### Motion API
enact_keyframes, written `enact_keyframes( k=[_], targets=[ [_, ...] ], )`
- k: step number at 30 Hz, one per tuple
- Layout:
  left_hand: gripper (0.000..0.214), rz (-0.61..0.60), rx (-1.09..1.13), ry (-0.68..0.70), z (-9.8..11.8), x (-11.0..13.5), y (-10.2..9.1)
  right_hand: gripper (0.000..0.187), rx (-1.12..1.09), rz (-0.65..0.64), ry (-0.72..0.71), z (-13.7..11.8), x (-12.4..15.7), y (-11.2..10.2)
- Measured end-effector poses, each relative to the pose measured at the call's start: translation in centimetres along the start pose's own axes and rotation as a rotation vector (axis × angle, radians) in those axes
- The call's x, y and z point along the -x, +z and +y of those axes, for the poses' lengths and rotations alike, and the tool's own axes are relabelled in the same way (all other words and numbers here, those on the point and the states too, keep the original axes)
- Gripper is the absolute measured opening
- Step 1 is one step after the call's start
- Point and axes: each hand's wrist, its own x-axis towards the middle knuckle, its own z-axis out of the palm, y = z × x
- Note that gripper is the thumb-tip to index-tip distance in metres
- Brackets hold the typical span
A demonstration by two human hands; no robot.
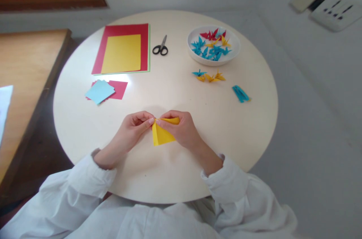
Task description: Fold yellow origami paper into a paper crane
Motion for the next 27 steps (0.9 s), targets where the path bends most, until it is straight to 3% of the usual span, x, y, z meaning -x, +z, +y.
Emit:
enact_keyframes(
  k=[7, 27],
  targets=[
    [0.023, -0.073, 0.009, -0.041, 0.16, 0.07, -0.31, 0.02, 0.008, -0.08, 0.032, -0.2, -0.39, -0.57],
    [0.025, 0.047, 0.069, -0.02, -0.04, 0.2, 0.67, 0.019, -0.005, 0.035, -0.037, 0.2, 0.04, 0.34]
  ],
)
